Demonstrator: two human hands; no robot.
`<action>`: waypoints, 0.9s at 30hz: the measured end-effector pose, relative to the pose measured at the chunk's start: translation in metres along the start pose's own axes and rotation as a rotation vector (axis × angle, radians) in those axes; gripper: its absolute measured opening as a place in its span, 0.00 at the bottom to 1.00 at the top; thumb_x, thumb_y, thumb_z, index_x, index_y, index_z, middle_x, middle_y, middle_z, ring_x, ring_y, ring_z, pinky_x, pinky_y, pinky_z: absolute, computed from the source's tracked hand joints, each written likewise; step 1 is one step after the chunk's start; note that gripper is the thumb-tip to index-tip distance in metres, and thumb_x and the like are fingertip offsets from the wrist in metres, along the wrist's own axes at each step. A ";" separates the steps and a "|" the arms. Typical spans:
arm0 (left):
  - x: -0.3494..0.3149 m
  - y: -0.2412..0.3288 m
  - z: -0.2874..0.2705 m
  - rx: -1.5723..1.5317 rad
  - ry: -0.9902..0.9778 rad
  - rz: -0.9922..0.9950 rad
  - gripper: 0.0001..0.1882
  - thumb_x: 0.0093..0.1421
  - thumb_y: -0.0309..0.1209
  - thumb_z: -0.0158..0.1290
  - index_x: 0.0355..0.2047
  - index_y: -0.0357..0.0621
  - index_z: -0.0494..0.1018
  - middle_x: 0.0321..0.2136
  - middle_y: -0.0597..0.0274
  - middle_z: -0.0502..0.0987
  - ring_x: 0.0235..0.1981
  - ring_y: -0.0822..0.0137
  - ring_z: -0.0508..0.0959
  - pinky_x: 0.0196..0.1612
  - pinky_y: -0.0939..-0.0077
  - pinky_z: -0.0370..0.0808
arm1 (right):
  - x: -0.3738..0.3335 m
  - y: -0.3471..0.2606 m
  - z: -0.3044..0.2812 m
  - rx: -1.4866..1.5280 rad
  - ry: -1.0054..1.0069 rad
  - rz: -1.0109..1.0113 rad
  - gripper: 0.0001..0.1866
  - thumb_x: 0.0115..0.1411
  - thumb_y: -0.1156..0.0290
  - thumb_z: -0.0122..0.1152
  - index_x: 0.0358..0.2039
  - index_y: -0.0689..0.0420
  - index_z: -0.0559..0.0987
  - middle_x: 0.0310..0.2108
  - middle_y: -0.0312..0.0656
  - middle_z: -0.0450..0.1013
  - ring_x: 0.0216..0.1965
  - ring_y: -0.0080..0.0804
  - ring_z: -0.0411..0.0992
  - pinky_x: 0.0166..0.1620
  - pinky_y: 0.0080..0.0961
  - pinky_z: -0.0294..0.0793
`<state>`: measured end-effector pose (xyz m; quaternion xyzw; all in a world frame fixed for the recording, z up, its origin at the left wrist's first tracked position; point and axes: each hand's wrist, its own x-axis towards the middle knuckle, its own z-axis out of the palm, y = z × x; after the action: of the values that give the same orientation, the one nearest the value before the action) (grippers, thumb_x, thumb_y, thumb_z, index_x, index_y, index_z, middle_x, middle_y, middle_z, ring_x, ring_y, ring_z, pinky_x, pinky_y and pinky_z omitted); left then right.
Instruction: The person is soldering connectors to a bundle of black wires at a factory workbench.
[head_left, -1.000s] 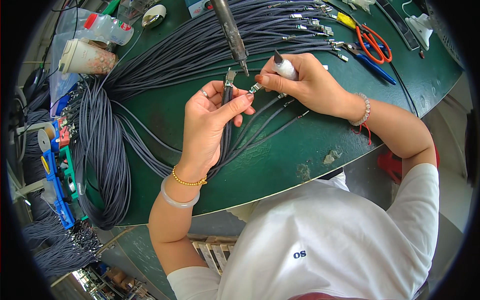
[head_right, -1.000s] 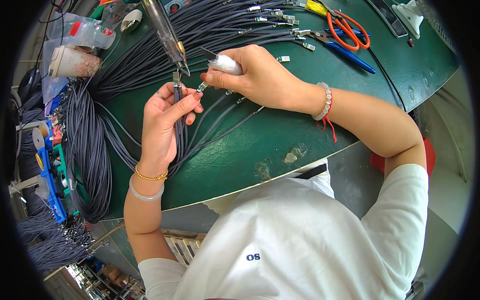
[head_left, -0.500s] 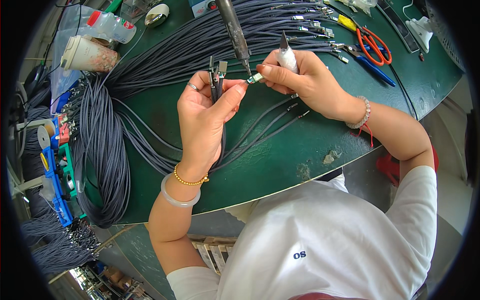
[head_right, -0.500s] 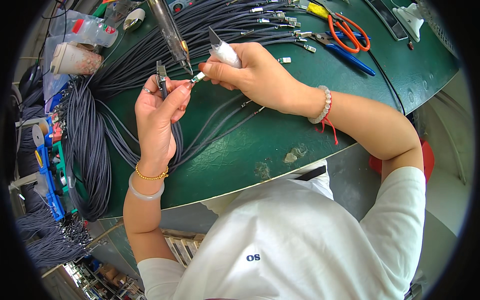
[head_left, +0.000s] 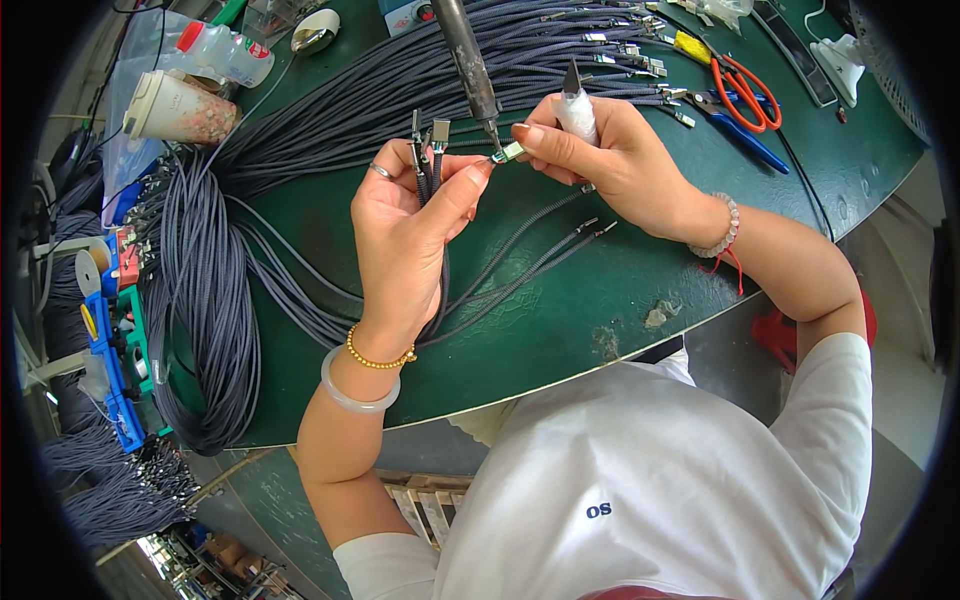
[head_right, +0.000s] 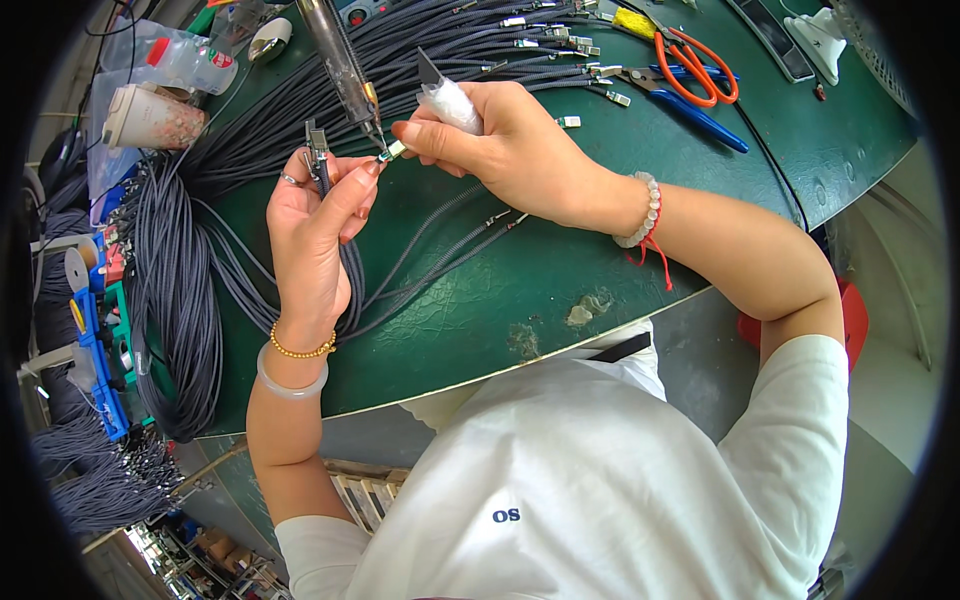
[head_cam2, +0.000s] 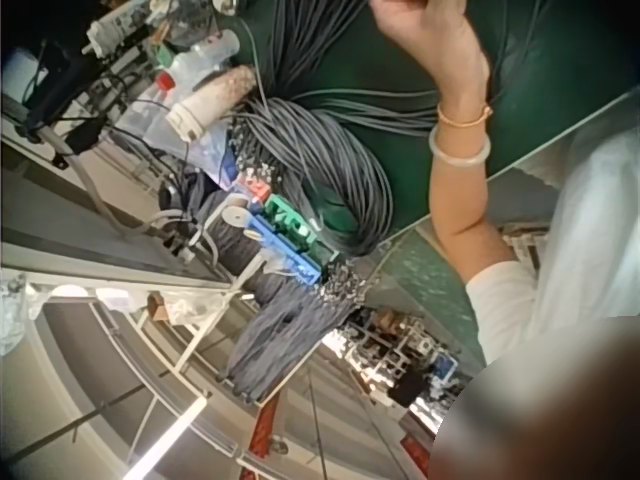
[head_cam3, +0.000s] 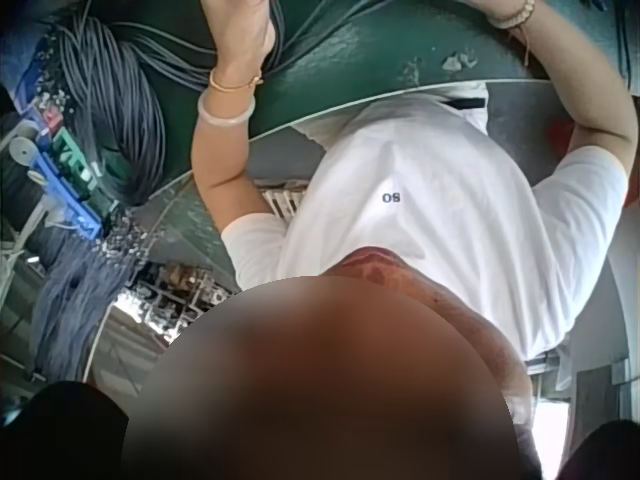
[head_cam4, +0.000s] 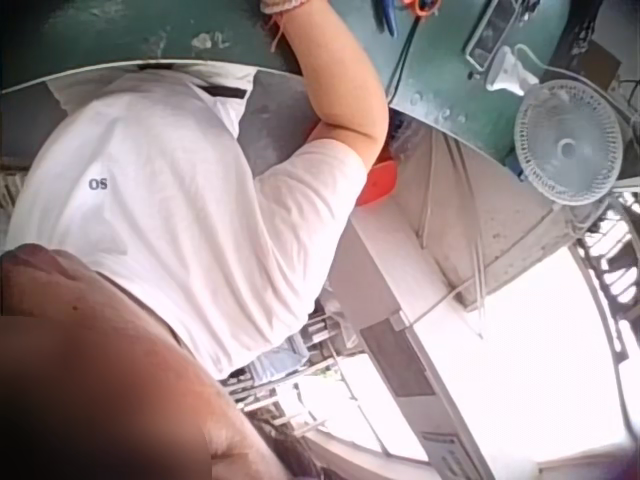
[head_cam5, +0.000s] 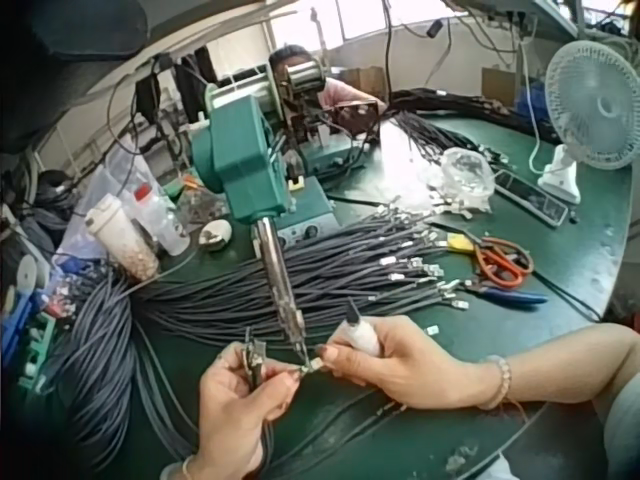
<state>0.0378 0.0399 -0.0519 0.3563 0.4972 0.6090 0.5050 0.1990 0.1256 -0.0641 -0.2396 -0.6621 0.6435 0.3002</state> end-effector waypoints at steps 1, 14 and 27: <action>0.000 0.000 0.000 0.000 0.001 0.000 0.11 0.49 0.19 0.54 0.28 0.40 0.62 0.28 0.55 0.74 0.22 0.79 0.70 0.20 0.91 0.62 | 0.000 0.000 0.000 0.000 -0.001 0.000 0.12 0.58 0.64 0.51 0.26 0.60 0.71 0.19 0.30 0.63 0.20 0.13 0.58 0.23 0.11 0.56; 0.002 -0.001 -0.001 -0.004 -0.011 0.014 0.11 0.49 0.18 0.54 0.27 0.40 0.62 0.27 0.56 0.74 0.20 0.80 0.68 0.19 0.91 0.61 | 0.000 0.003 0.001 -0.046 0.022 -0.056 0.12 0.58 0.64 0.51 0.25 0.61 0.71 0.18 0.31 0.63 0.20 0.13 0.58 0.22 0.12 0.56; 0.001 -0.001 -0.003 0.008 0.007 -0.015 0.11 0.49 0.19 0.54 0.27 0.40 0.62 0.27 0.56 0.74 0.21 0.80 0.68 0.20 0.90 0.61 | 0.001 0.005 0.002 -0.083 0.035 -0.071 0.13 0.57 0.63 0.53 0.25 0.61 0.72 0.18 0.30 0.64 0.20 0.12 0.58 0.22 0.12 0.56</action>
<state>0.0353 0.0399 -0.0534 0.3526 0.5039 0.6045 0.5063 0.1968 0.1251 -0.0694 -0.2394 -0.6912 0.6000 0.3240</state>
